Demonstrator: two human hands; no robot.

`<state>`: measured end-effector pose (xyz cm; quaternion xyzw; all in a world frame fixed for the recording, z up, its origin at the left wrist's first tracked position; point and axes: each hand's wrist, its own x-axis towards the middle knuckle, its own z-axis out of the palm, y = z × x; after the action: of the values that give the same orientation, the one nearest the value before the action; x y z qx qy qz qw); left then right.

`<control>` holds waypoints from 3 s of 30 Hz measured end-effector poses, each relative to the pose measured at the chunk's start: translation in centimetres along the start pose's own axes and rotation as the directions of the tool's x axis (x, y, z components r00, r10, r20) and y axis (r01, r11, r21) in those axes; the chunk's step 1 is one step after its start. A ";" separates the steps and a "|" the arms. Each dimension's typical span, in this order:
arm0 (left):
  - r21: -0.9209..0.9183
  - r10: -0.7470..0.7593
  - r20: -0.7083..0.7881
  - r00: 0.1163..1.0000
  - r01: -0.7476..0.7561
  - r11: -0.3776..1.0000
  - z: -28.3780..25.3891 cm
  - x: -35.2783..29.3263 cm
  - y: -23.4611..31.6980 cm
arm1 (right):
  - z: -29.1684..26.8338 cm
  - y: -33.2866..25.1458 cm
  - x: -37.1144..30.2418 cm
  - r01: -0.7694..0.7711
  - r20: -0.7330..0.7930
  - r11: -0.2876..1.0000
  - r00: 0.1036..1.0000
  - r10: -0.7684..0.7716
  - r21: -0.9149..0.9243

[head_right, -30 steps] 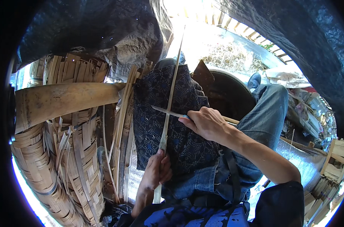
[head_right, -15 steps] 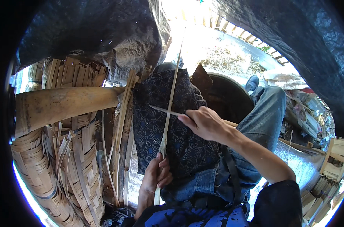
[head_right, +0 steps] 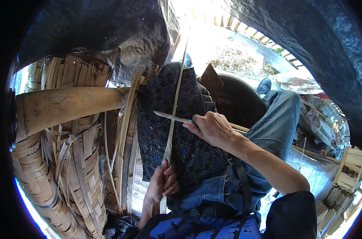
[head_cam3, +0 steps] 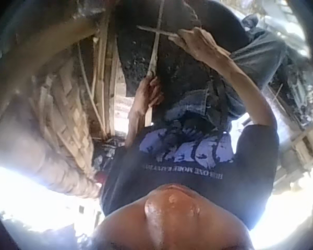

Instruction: The person scrapes a thin bamboo strip with a knife repeatedly while resting it on their lap, then holds the strip up and continues scraping along its length with the knife.

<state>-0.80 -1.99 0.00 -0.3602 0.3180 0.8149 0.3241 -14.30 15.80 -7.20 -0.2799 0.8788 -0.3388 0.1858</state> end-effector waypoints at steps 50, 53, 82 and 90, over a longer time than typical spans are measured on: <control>-0.020 -0.014 -0.008 1.000 0.014 1.000 -0.6 -0.9 -0.9 | 0.0 0.9 1.6 -0.108 -0.102 0.994 0.989 0.105 -0.024; 0.013 -0.005 -0.008 1.000 0.005 1.000 -0.7 -1.3 -1.0 | 0.0 1.0 2.1 -0.085 -0.089 0.996 0.993 0.083 -0.023; -0.034 -0.128 0.013 0.992 0.129 0.991 -0.3 -2.5 -1.9 | -0.4 2.0 1.5 -0.141 -0.180 0.986 0.976 0.123 -0.089; -0.022 -0.105 -0.075 0.992 0.104 0.994 0.1 -3.8 -1.9 | 1.0 2.6 3.2 -0.165 -0.144 0.982 0.978 0.151 -0.091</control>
<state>2.68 -1.95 2.51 -0.4101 0.3035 0.7852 0.3508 -17.21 14.95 -10.16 -0.1947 0.9251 -0.2958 0.1370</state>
